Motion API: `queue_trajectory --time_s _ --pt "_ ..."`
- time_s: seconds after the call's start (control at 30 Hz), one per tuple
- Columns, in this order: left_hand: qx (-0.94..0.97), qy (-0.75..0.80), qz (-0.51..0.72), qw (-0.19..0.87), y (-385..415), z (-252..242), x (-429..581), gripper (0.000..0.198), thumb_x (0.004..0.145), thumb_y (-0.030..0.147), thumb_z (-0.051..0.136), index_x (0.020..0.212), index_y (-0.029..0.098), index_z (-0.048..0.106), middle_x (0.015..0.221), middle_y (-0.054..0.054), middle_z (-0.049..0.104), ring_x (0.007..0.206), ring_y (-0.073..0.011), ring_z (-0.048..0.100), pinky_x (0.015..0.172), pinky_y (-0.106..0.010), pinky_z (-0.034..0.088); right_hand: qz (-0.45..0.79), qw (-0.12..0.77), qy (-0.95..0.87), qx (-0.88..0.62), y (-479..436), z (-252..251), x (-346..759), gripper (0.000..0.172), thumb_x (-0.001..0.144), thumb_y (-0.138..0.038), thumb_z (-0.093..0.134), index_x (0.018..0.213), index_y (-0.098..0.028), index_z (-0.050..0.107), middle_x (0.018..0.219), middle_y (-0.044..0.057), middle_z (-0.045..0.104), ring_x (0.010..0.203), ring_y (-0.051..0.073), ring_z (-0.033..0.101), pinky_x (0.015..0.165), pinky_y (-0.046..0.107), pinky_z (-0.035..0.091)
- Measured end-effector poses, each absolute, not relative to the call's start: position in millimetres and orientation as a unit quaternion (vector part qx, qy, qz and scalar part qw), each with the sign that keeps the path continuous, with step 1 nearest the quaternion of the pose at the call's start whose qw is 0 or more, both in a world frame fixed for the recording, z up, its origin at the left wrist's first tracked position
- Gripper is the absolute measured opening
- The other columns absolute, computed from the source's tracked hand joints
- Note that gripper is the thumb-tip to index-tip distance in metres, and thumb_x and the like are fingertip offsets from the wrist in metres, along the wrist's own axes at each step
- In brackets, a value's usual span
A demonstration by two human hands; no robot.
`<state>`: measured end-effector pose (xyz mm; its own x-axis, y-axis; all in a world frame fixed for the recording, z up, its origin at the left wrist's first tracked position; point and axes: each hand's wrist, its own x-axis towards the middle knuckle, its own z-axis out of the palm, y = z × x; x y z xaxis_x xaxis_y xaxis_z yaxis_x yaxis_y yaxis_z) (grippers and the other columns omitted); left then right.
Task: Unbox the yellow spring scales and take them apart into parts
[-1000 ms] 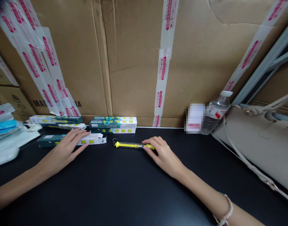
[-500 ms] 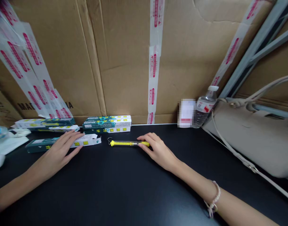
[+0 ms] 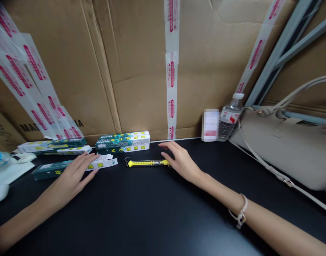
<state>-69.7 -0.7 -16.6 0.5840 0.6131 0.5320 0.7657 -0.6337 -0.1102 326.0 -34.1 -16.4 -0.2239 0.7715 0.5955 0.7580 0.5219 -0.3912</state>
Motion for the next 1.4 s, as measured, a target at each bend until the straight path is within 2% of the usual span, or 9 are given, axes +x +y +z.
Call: queue_trajectory --time_s 0.3,0.4,0.57,0.73,0.87,1.03,1.13,1.23,1.4 --pt "-0.880 -0.381 -0.226 0.173 4 -19 -72 0.049 0.105 0.044 0.032 0.138 0.013 0.053 0.139 -0.017 0.060 0.135 -0.0343 0.051 0.115 -0.058 0.040 -0.065 0.354 -0.818 -0.448 18 -12 293 0.050 0.099 -0.016 0.052 0.148 -0.021 0.040 0.147 0.015 0.051 0.137 0.027 0.049 0.113 0.049 0.045" --pt "-0.881 -0.382 -0.223 0.170 3 -19 -71 0.050 0.105 0.045 0.032 0.139 0.014 0.052 0.142 -0.017 0.058 0.137 -0.0337 0.050 0.116 -0.057 0.038 -0.089 0.344 -0.821 -0.446 34 -9 281 0.047 0.098 -0.018 0.057 0.144 -0.019 0.046 0.142 0.015 0.056 0.132 0.028 0.052 0.109 0.050 0.048" --pt "-0.879 -0.385 -0.228 0.168 2 -20 -73 0.049 0.105 0.045 0.032 0.140 0.015 0.052 0.143 -0.016 0.058 0.139 -0.0345 0.048 0.114 -0.057 0.040 -0.122 0.332 -0.816 -0.457 41 1 270 0.033 0.097 -0.034 0.063 0.127 -0.019 0.060 0.129 0.009 0.062 0.108 0.025 0.065 0.090 0.047 0.056" --pt "-0.851 -0.394 -0.260 0.229 -3 -12 -68 0.050 0.104 0.042 0.036 0.145 0.013 0.044 0.143 -0.020 0.055 0.139 -0.0381 0.046 0.113 -0.059 0.040 -0.119 0.353 -0.813 -0.448 17 16 275 0.022 0.096 -0.010 0.053 0.117 -0.012 0.063 0.120 0.018 0.064 0.113 0.031 0.060 0.094 0.050 0.053" --pt "-0.826 -0.403 -0.316 0.234 -24 -1 -48 0.064 0.101 0.047 0.046 0.154 0.017 0.027 0.144 -0.020 0.053 0.131 -0.0367 0.054 0.107 -0.056 0.048 -0.090 0.403 -0.796 -0.442 -23 20 279 0.022 0.097 -0.016 0.054 0.119 -0.015 0.058 0.120 0.017 0.064 0.111 0.031 0.061 0.094 0.048 0.053" --pt "-0.804 -0.395 -0.396 0.203 -50 3 -25 0.084 0.096 0.054 0.056 0.157 0.021 0.009 0.142 -0.019 0.049 0.133 -0.0385 0.051 0.098 -0.052 0.056 -0.006 0.448 -0.767 -0.459 -75 8 279 0.019 0.095 -0.029 0.064 0.113 -0.022 0.061 0.106 0.007 0.070 0.090 0.022 0.070 0.077 0.034 0.060" --pt "-0.828 -0.383 -0.374 0.168 -51 2 -24 0.066 0.098 0.049 0.054 0.152 0.026 0.022 0.142 -0.015 0.047 0.135 -0.0352 0.050 0.103 -0.050 0.053 0.198 0.467 -0.713 -0.484 -90 -5 278 0.027 0.089 -0.036 0.071 0.114 -0.027 0.067 0.109 0.005 0.074 0.089 0.023 0.071 0.078 0.034 0.060" --pt "-0.851 -0.404 -0.323 0.096 -45 1 -30 0.043 0.102 0.050 0.044 0.138 0.027 0.042 0.138 -0.012 0.047 0.126 -0.0312 0.057 0.104 -0.050 0.051 0.375 0.486 -0.642 -0.460 -91 -13 278 0.037 0.086 -0.036 0.072 0.121 -0.029 0.063 0.112 0.004 0.074 0.092 0.023 0.073 0.079 0.036 0.062" --pt "-0.867 -0.428 -0.254 -0.025 -38 -2 -39 0.039 0.099 0.059 0.047 0.126 0.031 0.052 0.127 -0.003 0.060 0.120 -0.0270 0.061 0.101 -0.043 0.052 0.457 0.527 -0.588 -0.409 -86 -15 280 0.046 0.079 -0.032 0.080 0.121 -0.027 0.062 0.099 0.003 0.071 0.089 0.019 0.070 0.083 0.034 0.061"
